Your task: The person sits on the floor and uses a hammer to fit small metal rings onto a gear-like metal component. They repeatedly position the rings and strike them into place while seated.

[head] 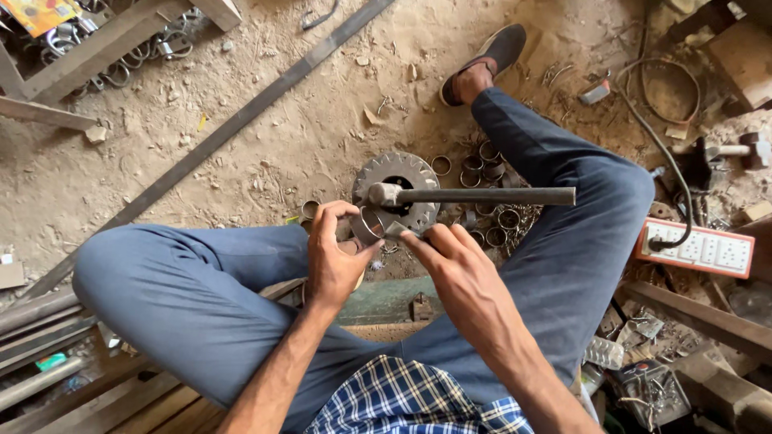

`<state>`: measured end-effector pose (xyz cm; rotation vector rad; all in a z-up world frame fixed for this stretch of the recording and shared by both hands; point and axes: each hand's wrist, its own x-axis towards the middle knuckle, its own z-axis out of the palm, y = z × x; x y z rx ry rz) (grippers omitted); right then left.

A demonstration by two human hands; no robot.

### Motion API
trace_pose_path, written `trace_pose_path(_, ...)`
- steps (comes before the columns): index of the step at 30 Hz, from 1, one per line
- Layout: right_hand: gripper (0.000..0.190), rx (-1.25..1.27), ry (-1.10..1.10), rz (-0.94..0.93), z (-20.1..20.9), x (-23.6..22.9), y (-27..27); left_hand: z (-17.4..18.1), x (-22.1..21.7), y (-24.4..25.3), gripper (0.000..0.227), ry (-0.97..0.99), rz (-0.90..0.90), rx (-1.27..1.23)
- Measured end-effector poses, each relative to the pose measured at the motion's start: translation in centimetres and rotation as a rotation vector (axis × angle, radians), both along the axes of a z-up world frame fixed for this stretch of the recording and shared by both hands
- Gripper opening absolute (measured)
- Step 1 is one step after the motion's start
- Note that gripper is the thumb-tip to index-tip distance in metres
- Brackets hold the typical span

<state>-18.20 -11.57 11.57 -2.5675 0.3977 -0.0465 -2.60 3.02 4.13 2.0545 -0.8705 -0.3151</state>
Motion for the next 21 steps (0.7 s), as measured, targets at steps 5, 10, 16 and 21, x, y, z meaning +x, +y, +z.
trace_pose_path(5, 0.067, -0.025, -0.045, 0.038, -1.4, 0.9, 0.8, 0.1, -0.5, -0.2, 0.058, -0.023, -0.046, 0.013)
trace_pose_path(10, 0.066, -0.045, -0.051, 0.032, -2.2, 1.1, 1.5, -0.4, -1.0, 0.1, 0.056, -0.124, -0.073, 0.074)
trace_pose_path(16, 0.063, -0.067, 0.084, 0.019, -2.7, 1.9, 1.7, -0.5, -1.1, 0.3, 0.055, -0.131, -0.091, 0.031)
trace_pose_path(21, 0.069, -0.119, 0.093, 0.074, -3.0, 1.5, 2.2, -0.5, -0.9, 0.3, 0.053, -0.086, -0.067, 0.058)
